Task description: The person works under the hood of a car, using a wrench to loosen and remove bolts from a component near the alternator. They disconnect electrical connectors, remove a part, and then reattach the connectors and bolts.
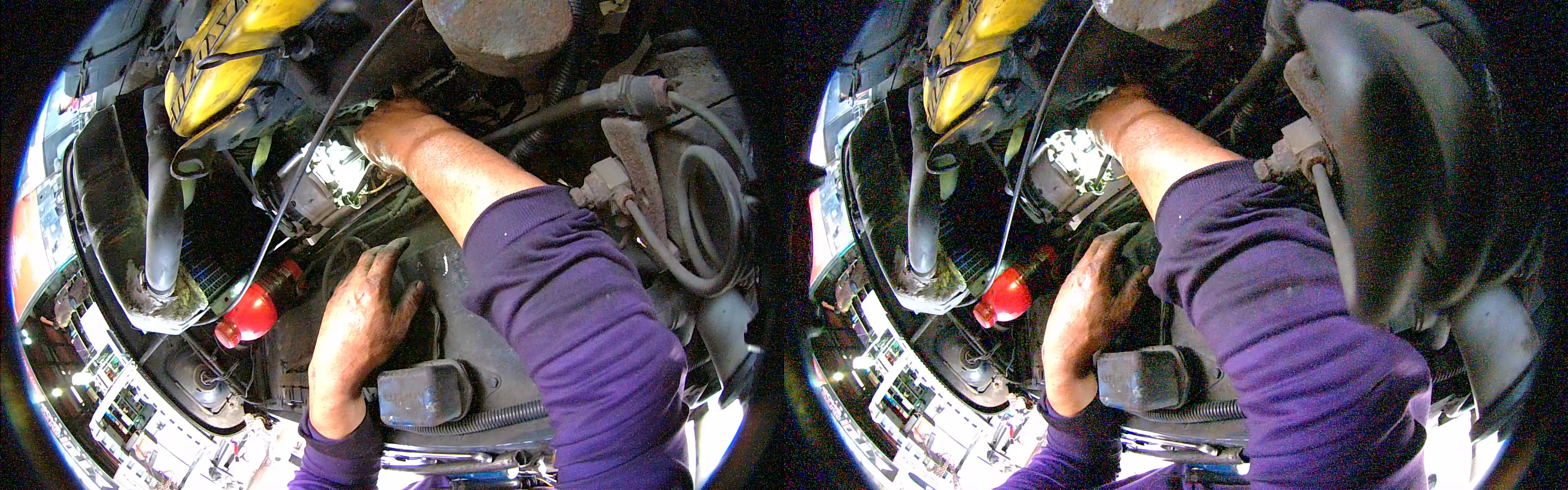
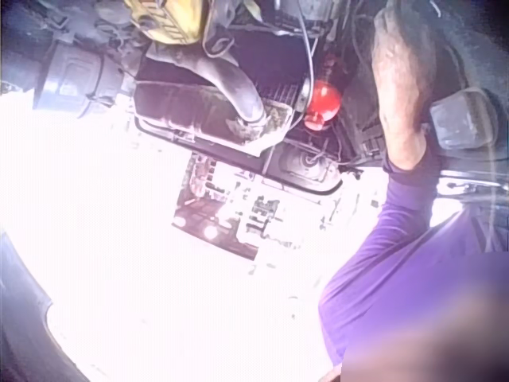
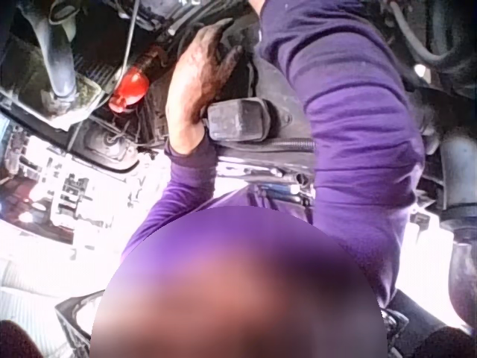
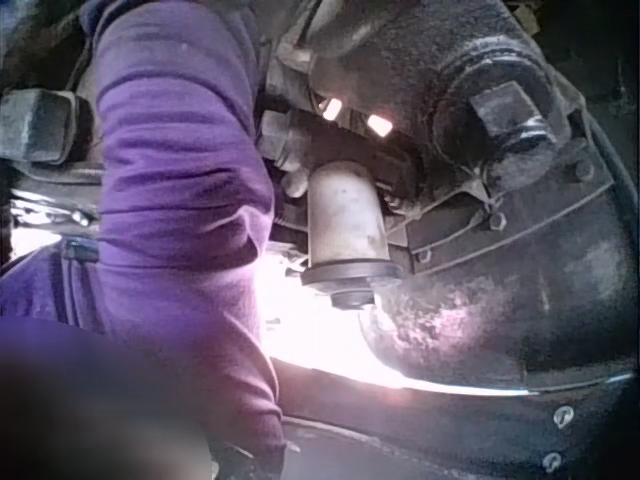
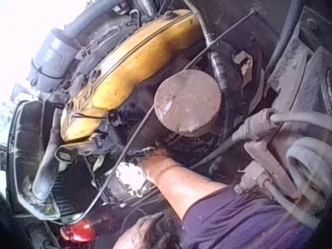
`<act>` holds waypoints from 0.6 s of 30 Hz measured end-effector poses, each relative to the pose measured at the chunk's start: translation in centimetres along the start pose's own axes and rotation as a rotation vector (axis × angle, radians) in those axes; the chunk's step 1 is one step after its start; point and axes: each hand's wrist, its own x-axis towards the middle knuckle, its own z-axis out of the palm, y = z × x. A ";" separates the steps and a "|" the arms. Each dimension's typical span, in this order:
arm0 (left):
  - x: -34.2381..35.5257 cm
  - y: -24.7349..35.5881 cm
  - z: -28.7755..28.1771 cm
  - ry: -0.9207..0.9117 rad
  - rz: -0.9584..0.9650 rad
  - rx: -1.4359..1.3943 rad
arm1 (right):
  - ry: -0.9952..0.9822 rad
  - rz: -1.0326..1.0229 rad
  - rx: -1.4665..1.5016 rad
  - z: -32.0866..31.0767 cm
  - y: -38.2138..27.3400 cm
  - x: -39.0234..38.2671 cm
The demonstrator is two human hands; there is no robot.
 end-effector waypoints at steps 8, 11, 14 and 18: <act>-0.1 0.1 -0.1 0.008 0.009 0.026 | 0.034 0.007 0.053 0.7 0.0 0.6; -0.2 0.2 -0.3 -0.013 0.001 -0.001 | 0.084 -0.024 0.026 1.6 0.6 0.9; -0.2 0.3 -0.3 -0.022 -0.004 0.003 | 0.078 -0.051 0.000 2.1 1.0 1.3; -0.3 0.3 -0.3 -0.011 0.005 0.011 | 0.100 -0.045 0.053 2.3 1.1 1.4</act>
